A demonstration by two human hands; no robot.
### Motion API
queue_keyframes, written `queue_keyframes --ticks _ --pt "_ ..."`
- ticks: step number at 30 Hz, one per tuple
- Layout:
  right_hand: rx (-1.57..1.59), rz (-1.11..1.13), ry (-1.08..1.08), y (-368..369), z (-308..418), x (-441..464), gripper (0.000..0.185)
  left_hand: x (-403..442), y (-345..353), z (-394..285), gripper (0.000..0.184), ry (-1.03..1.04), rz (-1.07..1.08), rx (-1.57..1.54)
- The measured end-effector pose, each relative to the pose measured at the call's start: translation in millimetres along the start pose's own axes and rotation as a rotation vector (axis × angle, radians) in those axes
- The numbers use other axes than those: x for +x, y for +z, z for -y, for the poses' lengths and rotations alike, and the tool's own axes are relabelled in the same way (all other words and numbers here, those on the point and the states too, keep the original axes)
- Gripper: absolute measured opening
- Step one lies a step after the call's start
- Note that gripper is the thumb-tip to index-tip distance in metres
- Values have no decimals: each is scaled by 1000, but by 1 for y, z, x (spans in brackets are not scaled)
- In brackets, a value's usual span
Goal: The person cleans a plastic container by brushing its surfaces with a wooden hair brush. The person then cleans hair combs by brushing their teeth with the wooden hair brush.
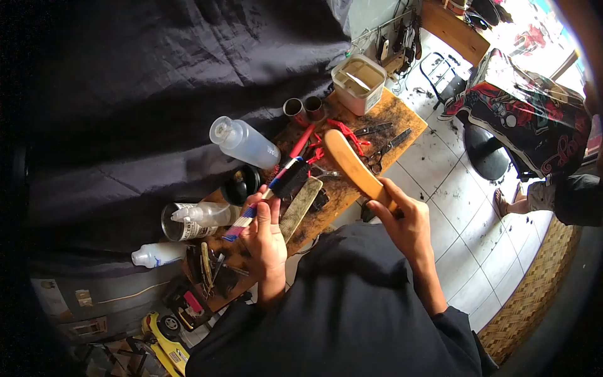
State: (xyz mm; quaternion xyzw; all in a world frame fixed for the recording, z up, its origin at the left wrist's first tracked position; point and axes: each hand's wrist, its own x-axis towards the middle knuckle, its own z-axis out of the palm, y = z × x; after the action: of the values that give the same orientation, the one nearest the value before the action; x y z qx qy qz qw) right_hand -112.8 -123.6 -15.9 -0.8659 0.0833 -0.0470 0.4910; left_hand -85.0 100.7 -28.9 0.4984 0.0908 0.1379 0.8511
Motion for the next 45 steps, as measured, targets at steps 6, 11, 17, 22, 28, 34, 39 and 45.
queue_keyframes --ticks 6,11,17,22,28,34,39,45 --pt "12 -21 -232 10 8 -16 46 -1 -11 -8 20 -117 58 34" --pt "-67 194 -399 39 24 -32 54 -22 -18 -12 33 -248 101 -128" --pt "-165 -158 -363 45 8 -24 53 -38 -31 -30 40 -263 70 -52" --pt "20 -80 -211 41 17 -38 51 -45 -47 -28 42 -255 73 -129" --pt "-8 345 -483 67 30 -52 51 -54 -53 -27 42 -215 38 -135" --pt "-94 -115 -371 52 20 -39 49 -51 -51 -28 42 -161 48 -128" --pt "-13 81 -409 35 27 -46 49 -48 -42 -20 41 -226 104 -149" --pt "-117 151 -360 38 26 -41 51 -44 -23 -16 41 -167 111 -124"
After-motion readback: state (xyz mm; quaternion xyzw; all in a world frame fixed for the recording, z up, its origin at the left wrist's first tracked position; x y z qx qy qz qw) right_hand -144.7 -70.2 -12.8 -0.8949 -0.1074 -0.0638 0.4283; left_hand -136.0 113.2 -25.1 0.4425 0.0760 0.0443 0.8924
